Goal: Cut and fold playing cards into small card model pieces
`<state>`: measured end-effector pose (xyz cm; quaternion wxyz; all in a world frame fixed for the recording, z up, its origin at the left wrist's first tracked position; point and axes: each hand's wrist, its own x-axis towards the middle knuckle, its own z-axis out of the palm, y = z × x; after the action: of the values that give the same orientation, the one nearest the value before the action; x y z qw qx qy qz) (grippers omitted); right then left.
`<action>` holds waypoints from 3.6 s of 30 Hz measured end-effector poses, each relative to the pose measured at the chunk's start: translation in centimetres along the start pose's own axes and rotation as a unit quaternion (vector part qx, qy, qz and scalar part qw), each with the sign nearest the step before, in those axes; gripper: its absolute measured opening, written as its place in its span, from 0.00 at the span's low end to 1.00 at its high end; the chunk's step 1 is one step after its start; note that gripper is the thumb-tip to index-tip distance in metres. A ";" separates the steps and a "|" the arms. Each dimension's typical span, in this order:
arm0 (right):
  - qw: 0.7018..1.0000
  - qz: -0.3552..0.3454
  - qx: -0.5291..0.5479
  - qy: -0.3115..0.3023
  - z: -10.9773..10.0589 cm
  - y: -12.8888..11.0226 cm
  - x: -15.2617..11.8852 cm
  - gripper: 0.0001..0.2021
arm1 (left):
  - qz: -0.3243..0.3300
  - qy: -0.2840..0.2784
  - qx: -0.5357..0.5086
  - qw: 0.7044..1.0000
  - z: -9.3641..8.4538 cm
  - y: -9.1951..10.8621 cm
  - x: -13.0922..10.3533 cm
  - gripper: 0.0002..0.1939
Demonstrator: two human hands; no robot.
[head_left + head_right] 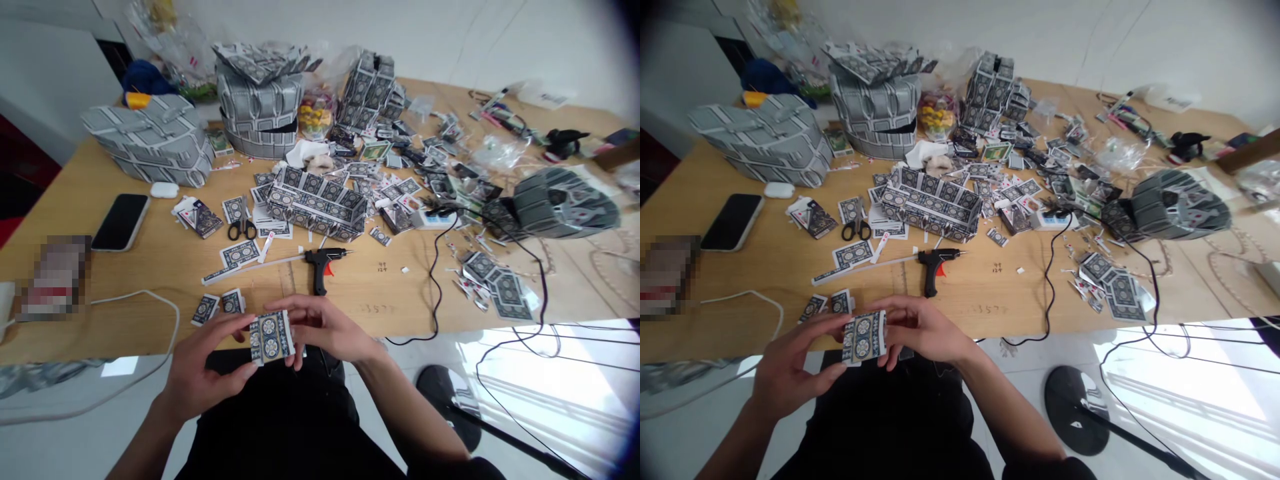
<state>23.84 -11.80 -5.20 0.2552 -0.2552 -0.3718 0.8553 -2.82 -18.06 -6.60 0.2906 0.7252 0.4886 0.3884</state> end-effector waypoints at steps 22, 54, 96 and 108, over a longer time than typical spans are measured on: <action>0.996 0.082 -0.047 -0.010 -0.6 0.1 -0.3 0.25 | 0.018 -0.022 0.035 0.999 0.0 -0.3 0.0 0.28; 0.997 0.038 -0.061 0.030 0.0 0.3 -0.1 0.23 | 0.029 -0.076 0.058 0.995 -0.4 -0.4 0.2 0.30; 0.971 -0.037 -0.162 0.171 2.1 1.9 0.6 0.26 | 0.002 -0.032 0.049 0.998 1.5 0.9 0.6 0.35; 0.900 -0.136 -0.378 0.167 3.3 1.8 0.5 0.18 | 0.063 -0.017 -0.081 0.995 1.4 1.3 1.4 0.12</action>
<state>21.00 -14.25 -4.80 0.3116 -0.4184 -0.6504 0.5521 -0.76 -17.25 -5.92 0.3315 0.7349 0.4042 0.4322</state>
